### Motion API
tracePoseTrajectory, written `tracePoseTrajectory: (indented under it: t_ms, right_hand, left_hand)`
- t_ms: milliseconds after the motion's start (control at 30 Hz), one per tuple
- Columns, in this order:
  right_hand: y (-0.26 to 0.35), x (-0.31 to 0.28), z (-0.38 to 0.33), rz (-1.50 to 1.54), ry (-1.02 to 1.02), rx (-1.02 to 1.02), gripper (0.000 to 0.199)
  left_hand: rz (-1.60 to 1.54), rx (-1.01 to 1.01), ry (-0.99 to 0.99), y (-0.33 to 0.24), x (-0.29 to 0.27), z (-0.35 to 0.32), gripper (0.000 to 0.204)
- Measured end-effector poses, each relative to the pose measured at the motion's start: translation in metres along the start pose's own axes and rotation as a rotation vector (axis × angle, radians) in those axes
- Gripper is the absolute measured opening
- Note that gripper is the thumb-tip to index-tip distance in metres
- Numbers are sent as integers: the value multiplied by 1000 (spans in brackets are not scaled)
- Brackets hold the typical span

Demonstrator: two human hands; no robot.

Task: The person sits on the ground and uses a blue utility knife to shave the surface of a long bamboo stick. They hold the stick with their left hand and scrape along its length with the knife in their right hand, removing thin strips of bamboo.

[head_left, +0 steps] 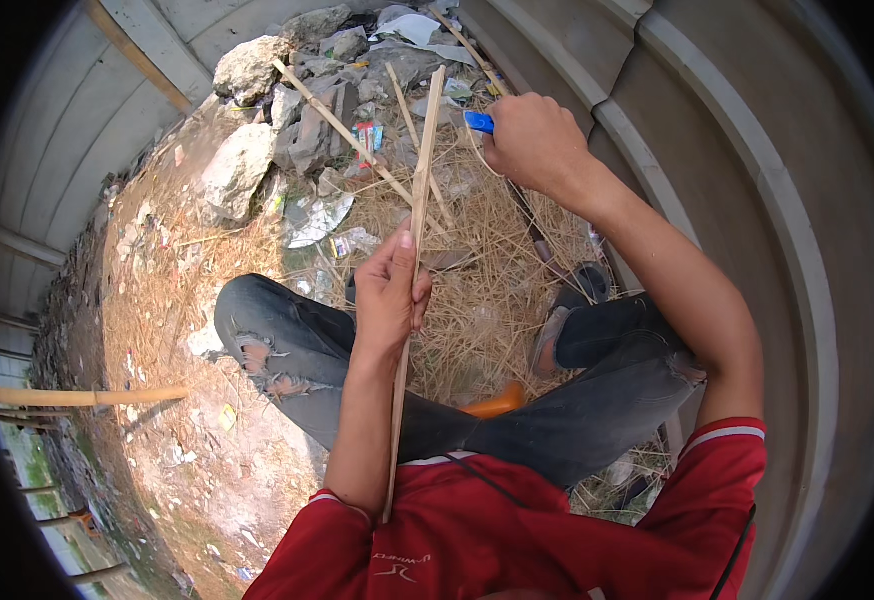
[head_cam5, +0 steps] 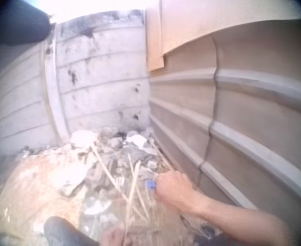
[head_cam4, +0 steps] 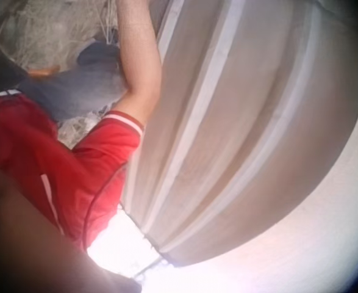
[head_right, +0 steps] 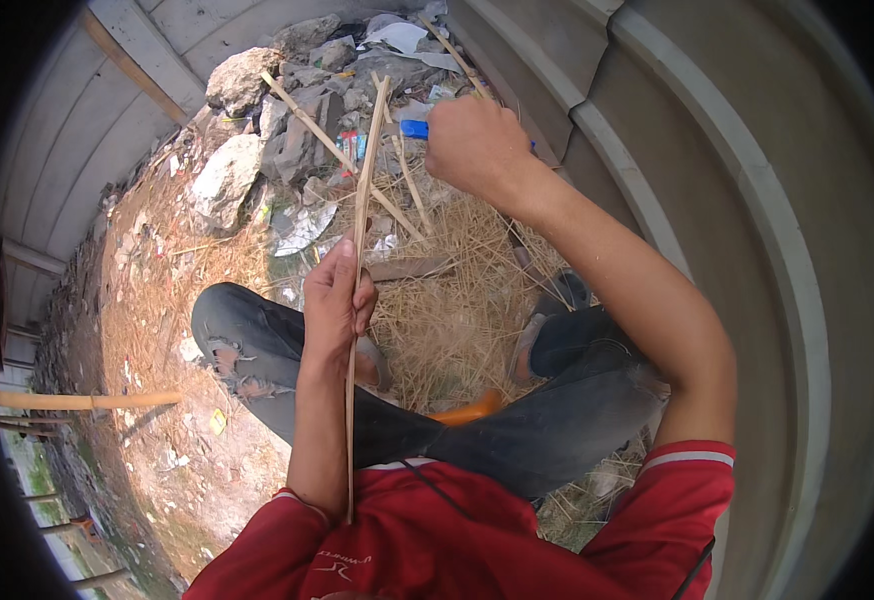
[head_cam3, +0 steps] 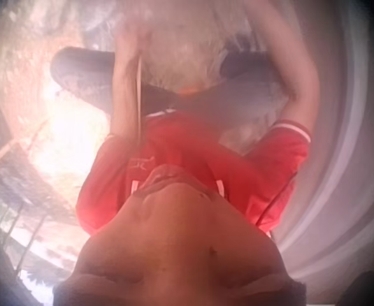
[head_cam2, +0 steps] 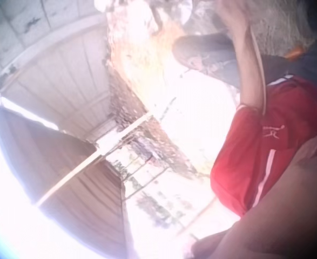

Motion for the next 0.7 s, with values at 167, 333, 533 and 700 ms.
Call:
tracePoseTrajectory:
  t_ms: [167,333,533,700]
  right_hand:
    - [35,37,-24,-64,42,-200,16]
    - [19,49,-1,-102,-47,-184,19]
    - [-5,48,37,-202,-143,-51,23]
    - [-153,18,52,-194,-158,329,19]
  left_hand:
    - [116,57,-58,0,0,-4,47]
    - [118,36,-75,12,2,6,42]
    - [186,38,-102,19,2,2,40]
    - [162,101,-1,29,47,-49,39]
Point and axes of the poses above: each hand's wrist, its own z-axis towards the middle knuckle, its own x-axis out of the palm, y = z × x, the point moved 4 cm from there along z, towards the middle knuckle, and after that the axes turned 6 degrees about y, right-handed, at the moved point
